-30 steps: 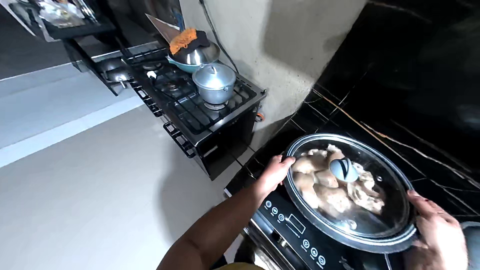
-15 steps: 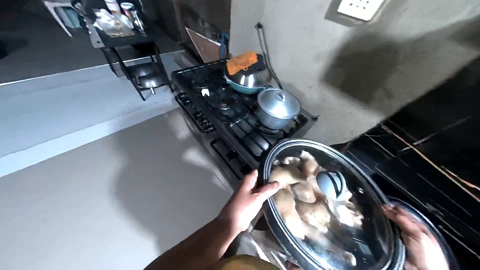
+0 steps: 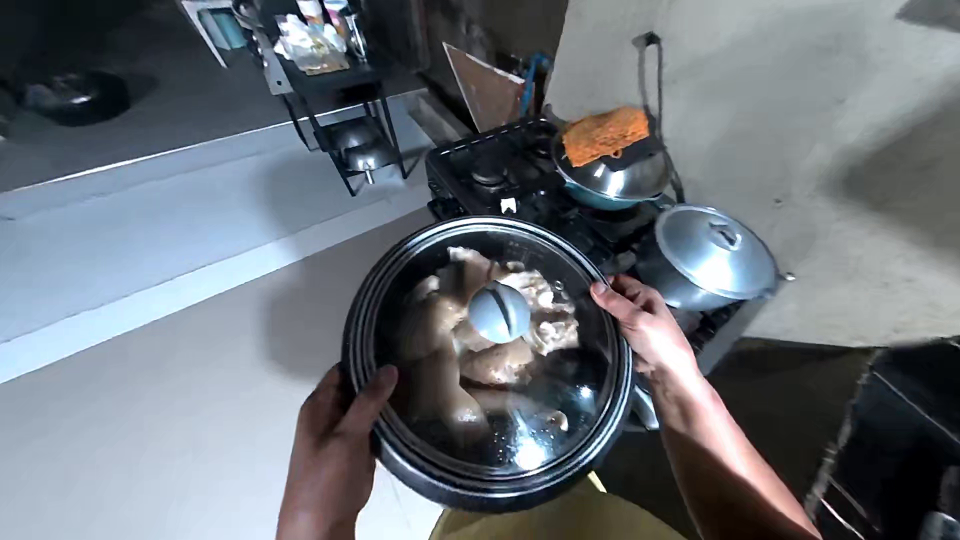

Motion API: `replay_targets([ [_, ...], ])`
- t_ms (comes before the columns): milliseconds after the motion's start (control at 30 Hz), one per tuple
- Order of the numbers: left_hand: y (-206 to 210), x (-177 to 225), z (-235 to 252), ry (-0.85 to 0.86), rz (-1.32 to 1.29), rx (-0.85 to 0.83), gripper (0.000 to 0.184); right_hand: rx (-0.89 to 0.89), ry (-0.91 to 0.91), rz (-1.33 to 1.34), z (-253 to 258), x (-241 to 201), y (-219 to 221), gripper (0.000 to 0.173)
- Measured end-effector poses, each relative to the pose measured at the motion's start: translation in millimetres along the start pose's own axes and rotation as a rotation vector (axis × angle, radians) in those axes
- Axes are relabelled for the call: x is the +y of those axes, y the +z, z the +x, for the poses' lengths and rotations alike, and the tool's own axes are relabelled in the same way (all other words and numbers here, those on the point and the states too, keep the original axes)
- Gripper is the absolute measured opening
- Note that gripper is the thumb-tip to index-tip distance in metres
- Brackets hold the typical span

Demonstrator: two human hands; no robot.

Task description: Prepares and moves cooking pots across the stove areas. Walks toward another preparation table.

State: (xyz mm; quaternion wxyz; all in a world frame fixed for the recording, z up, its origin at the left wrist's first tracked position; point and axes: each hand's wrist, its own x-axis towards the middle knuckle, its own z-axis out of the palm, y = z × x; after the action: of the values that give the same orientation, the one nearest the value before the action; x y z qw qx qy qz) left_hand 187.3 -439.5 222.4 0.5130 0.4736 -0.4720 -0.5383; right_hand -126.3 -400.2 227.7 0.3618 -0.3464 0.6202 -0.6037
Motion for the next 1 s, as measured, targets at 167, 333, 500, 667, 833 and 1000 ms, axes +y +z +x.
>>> replay_targets([
  [167,-3,10,89,0.045,0.028,0.129,0.018,-0.134,-0.054,-0.098,110,-23,62,0.006],
  [333,2,29,187,0.084,0.029,0.140,0.016,-0.288,-0.038,-0.283,218,-54,101,0.016],
  [500,21,32,285,0.067,0.057,0.097,0.011,-0.303,0.049,-0.335,299,-59,123,0.024],
  [667,52,10,406,0.031,-0.015,-0.146,0.014,-0.176,0.188,-0.414,350,-60,116,0.026],
  [833,115,-16,529,-0.035,0.039,-0.381,0.019,0.041,0.263,-0.324,396,-35,99,0.021],
  [1000,191,-32,608,-0.100,0.054,-0.563,0.021,0.245,0.341,-0.270,427,-17,81,0.020],
])
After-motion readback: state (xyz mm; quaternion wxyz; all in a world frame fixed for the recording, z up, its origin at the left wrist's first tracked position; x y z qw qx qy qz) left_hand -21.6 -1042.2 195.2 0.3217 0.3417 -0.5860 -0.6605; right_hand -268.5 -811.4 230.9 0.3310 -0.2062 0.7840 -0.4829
